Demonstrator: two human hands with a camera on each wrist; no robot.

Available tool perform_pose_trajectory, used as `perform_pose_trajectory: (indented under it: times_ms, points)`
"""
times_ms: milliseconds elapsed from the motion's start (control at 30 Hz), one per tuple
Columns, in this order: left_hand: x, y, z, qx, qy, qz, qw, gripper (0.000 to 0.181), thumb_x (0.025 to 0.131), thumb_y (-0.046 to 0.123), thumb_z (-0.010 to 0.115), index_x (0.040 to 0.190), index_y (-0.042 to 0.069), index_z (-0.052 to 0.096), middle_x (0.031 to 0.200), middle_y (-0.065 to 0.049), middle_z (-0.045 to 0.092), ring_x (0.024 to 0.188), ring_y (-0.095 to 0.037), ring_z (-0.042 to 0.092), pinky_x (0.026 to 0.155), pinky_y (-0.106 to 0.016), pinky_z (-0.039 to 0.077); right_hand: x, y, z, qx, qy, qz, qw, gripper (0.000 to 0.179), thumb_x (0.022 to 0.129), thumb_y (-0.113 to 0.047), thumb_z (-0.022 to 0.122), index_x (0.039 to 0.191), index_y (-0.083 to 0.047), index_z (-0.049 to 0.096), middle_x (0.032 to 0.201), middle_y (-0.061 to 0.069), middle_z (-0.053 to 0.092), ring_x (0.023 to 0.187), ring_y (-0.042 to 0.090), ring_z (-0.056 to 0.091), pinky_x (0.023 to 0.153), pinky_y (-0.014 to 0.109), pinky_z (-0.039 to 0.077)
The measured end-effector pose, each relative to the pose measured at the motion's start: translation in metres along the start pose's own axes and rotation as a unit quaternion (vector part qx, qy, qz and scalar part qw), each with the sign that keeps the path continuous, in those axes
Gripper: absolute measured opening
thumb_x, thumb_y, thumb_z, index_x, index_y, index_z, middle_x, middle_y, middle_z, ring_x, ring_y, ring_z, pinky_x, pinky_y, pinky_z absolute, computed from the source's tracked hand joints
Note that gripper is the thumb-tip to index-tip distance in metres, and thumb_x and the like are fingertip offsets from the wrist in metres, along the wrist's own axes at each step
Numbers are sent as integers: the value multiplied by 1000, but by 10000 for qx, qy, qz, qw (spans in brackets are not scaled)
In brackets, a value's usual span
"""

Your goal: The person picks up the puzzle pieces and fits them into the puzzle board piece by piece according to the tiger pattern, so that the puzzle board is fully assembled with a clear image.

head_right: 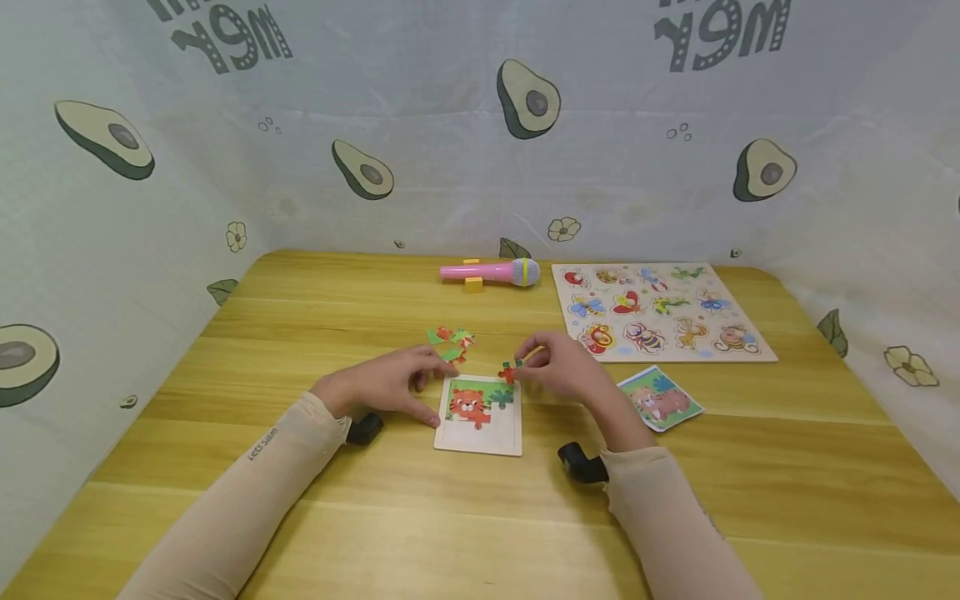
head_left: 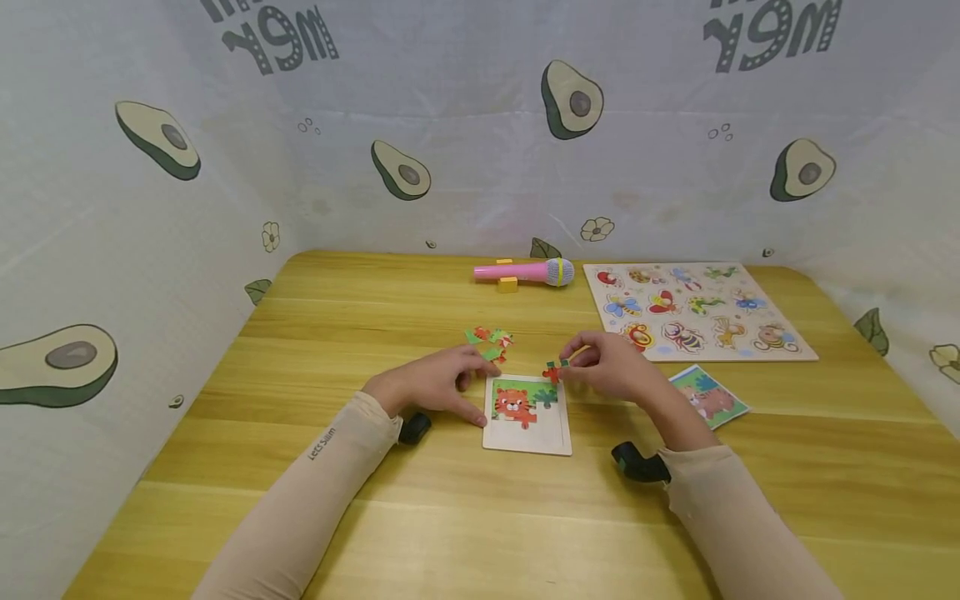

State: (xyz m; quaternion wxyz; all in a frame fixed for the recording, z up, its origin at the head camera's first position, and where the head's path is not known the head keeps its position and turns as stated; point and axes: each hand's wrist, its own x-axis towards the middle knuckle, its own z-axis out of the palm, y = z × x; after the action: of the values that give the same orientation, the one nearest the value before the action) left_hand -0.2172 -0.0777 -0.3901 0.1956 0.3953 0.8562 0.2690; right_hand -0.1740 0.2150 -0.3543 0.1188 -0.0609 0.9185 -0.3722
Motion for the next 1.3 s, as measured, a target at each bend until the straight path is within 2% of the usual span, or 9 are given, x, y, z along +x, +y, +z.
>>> perform_pose_trajectory:
  times_ms: [233,400,600,933,1300]
  points:
    - [1,-2,0,-19,-16,7,10000,71,78,42,88,138,18,60,103,2,50,84,-13,48,78,-29,43,-7,2,3,479,-809,-85,9955,23,90,-17,78,103,-3,66,85,6,72,66,19,54,59,32,43]
    - [2,-1,0,40,-37,76,10000,68,80,44,85,138,18,60,100,2,51,84,-13,48,75,-28,43,-10,4,6,741,-1052,13,9917,22,91,-18,77,102,-1,67,81,6,71,65,18,52,57,28,42]
    - [1,0,-1,5,-12,42,10000,68,81,42,85,139,17,60,101,2,51,85,-13,48,75,-28,43,-9,7,9,606,-1063,-86,9924,21,91,-23,77,98,-4,70,80,3,67,68,17,52,61,29,43]
    - [2,-1,0,51,8,0,10000,68,81,41,85,139,17,60,99,2,51,84,-13,48,74,-28,43,-6,7,16,616,-888,-112,9941,19,90,-22,79,94,-5,72,78,2,69,65,15,49,58,27,40]
    - [1,0,0,69,-11,-5,10000,68,82,43,85,140,18,60,102,3,51,86,-13,48,76,-28,43,-4,10,23,-2,-664,-223,9975,18,87,-21,82,88,-7,70,77,2,63,70,17,53,65,31,44]
